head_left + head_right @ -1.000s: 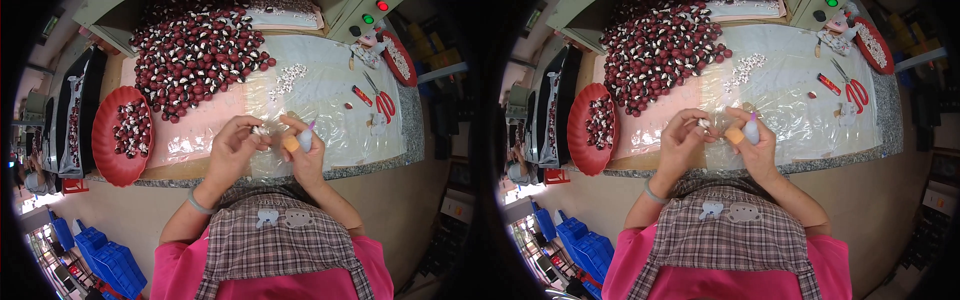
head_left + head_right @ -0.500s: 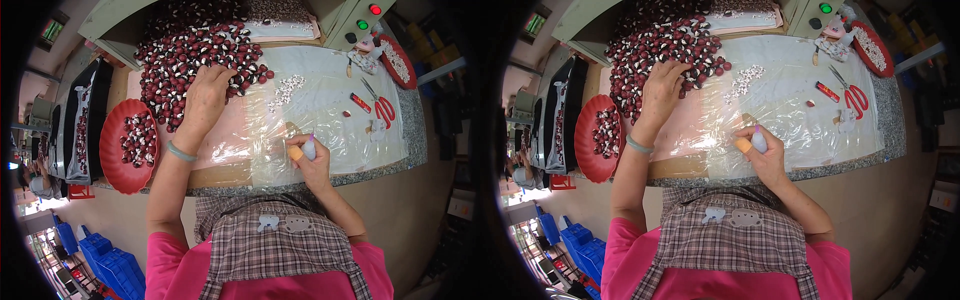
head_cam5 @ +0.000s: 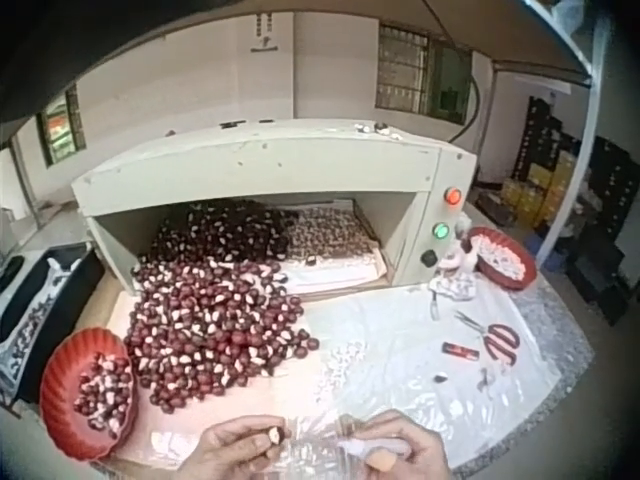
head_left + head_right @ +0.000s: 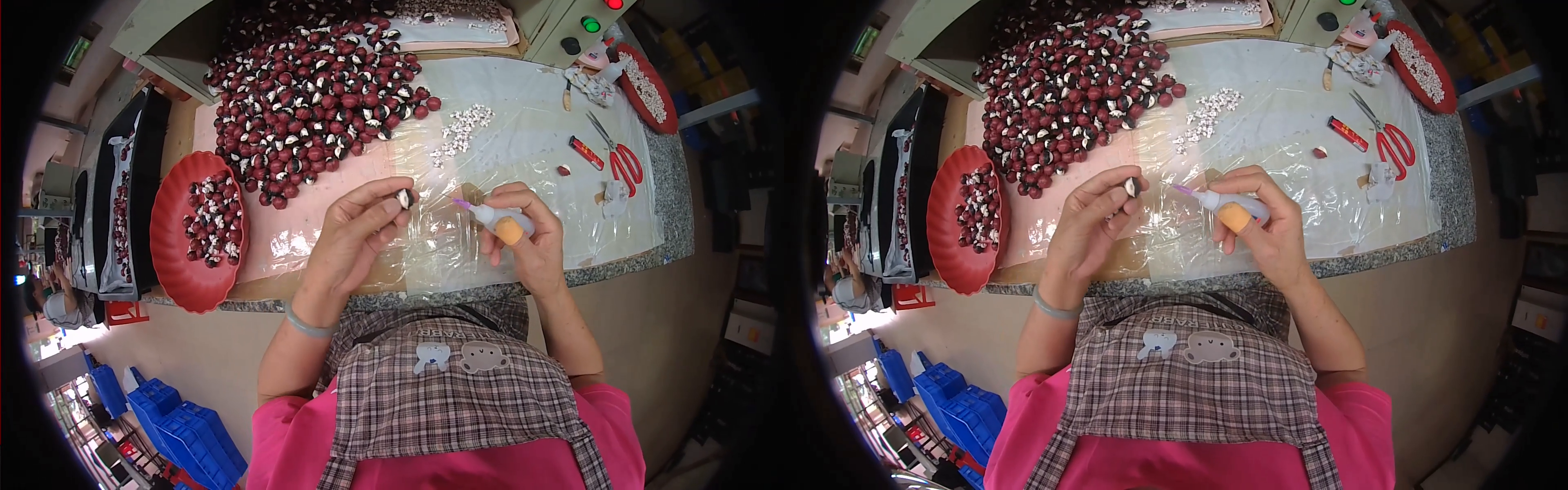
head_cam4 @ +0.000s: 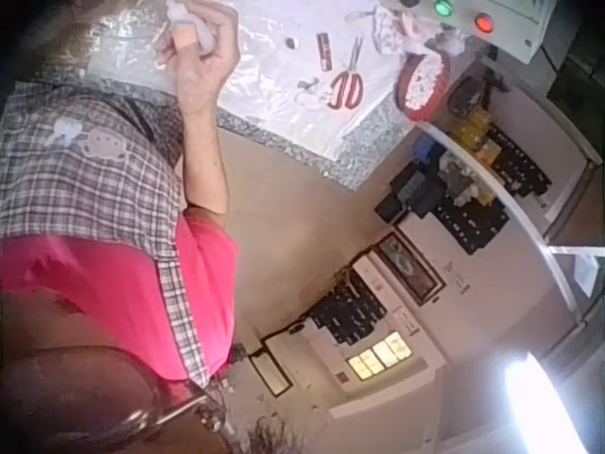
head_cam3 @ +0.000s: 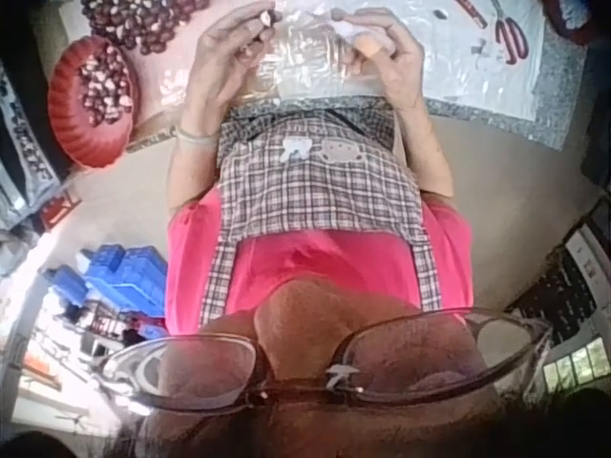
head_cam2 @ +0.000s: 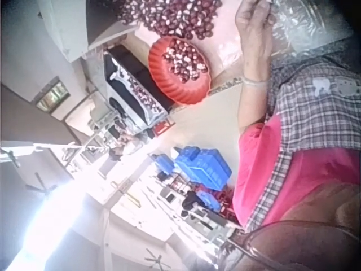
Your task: The person assembles decorative figurines by picking up base pieces, applying glue to them with a glue bottle, and attaching small parts onto the glued sections by hand.
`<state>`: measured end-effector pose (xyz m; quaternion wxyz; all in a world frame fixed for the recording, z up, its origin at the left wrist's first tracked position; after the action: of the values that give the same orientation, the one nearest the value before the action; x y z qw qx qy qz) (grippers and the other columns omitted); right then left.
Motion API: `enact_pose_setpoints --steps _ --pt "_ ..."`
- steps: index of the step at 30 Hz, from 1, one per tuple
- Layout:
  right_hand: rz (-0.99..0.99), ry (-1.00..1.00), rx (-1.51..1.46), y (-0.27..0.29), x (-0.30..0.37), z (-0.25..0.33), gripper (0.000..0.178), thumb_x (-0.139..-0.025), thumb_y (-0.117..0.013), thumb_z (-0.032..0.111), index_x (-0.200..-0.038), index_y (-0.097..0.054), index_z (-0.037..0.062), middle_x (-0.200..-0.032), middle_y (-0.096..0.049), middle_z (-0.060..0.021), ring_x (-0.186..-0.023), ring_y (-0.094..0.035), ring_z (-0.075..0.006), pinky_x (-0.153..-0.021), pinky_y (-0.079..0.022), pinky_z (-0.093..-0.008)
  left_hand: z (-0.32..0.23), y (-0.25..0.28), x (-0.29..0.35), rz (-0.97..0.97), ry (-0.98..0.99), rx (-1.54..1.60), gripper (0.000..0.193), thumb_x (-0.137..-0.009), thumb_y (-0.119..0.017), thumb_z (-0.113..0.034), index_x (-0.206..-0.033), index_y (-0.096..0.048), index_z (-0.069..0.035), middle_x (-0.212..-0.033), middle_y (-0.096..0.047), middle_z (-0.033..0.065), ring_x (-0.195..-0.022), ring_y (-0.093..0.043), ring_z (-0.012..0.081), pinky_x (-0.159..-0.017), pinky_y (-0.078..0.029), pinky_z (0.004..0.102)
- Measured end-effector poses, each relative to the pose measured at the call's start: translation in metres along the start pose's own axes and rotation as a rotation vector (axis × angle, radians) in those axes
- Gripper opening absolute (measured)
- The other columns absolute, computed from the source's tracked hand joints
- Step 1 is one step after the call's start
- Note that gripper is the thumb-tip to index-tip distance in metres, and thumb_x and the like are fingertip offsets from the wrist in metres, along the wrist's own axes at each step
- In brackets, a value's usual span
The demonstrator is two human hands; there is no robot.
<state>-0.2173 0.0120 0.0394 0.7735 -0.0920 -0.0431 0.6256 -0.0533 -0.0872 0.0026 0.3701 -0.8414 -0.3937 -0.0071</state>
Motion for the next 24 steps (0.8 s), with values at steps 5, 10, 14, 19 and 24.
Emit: enact_pose_setpoints --steps 5,10,14,19,24 --pt "-0.175 0.033 -0.020 0.008 0.005 0.012 0.036 -0.087 -0.064 0.005 -0.120 -0.050 -0.0009 -0.099 -0.061 -0.0115 -0.065 -0.061 -0.0119 -0.050 -0.048 -0.0207 0.014 -0.007 0.010 0.063 0.031 0.037 0.028 -0.090 -0.060 -0.006 -0.118 -0.060 0.000 -0.096 -0.064 0.0044 -0.082 -0.059 0.0075 -0.063 -0.042 0.0173" --pt "-0.233 0.117 0.140 0.003 0.009 0.030 0.040 -0.087 -0.065 0.007 -0.123 -0.049 -0.0010 -0.097 -0.065 -0.0126 -0.065 -0.060 -0.0101 -0.051 -0.047 -0.0198 0.020 -0.012 0.012 0.064 0.006 0.011 0.030 -0.090 -0.061 -0.007 -0.117 -0.059 0.005 -0.096 -0.062 0.0079 -0.080 -0.057 0.0088 -0.059 -0.041 0.0162" --pt "-0.188 0.250 0.299 -0.003 0.014 0.044 0.041 -0.088 -0.064 0.007 -0.124 -0.049 -0.0027 -0.097 -0.066 -0.0148 -0.068 -0.061 -0.0108 -0.056 -0.049 -0.0209 0.023 -0.012 0.012 0.075 0.010 -0.003 0.029 -0.090 -0.061 -0.006 -0.117 -0.059 0.005 -0.096 -0.062 0.0077 -0.080 -0.058 0.0091 -0.061 -0.042 0.0168" --pt "-0.168 0.288 0.387 -0.010 0.016 0.048 0.040 -0.089 -0.063 0.010 -0.124 -0.050 -0.0033 -0.098 -0.066 -0.0164 -0.068 -0.062 -0.0123 -0.056 -0.049 -0.0217 0.026 -0.011 0.013 0.055 0.023 0.012 0.029 -0.089 -0.061 -0.005 -0.117 -0.059 0.005 -0.092 -0.063 0.0070 -0.080 -0.058 0.0092 -0.061 -0.043 0.0175" --pt "-0.193 0.274 0.439 -0.009 0.017 0.046 0.040 -0.085 -0.068 0.010 -0.120 -0.055 -0.0038 -0.096 -0.067 -0.0150 -0.077 -0.066 -0.0153 -0.066 -0.053 -0.0249 0.029 -0.011 0.012 0.053 0.041 0.022 0.029 -0.089 -0.060 -0.003 -0.117 -0.060 0.005 -0.089 -0.063 0.0060 -0.080 -0.058 0.0093 -0.062 -0.043 0.0180"
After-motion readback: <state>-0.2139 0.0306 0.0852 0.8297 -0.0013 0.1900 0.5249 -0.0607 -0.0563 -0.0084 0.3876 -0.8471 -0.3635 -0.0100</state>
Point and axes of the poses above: each hand's wrist, its own x-axis away from the middle knuckle, its own y-axis out of the back of the hand, z = x × y, the point moved 9 cm from there along -x, towards the middle knuckle
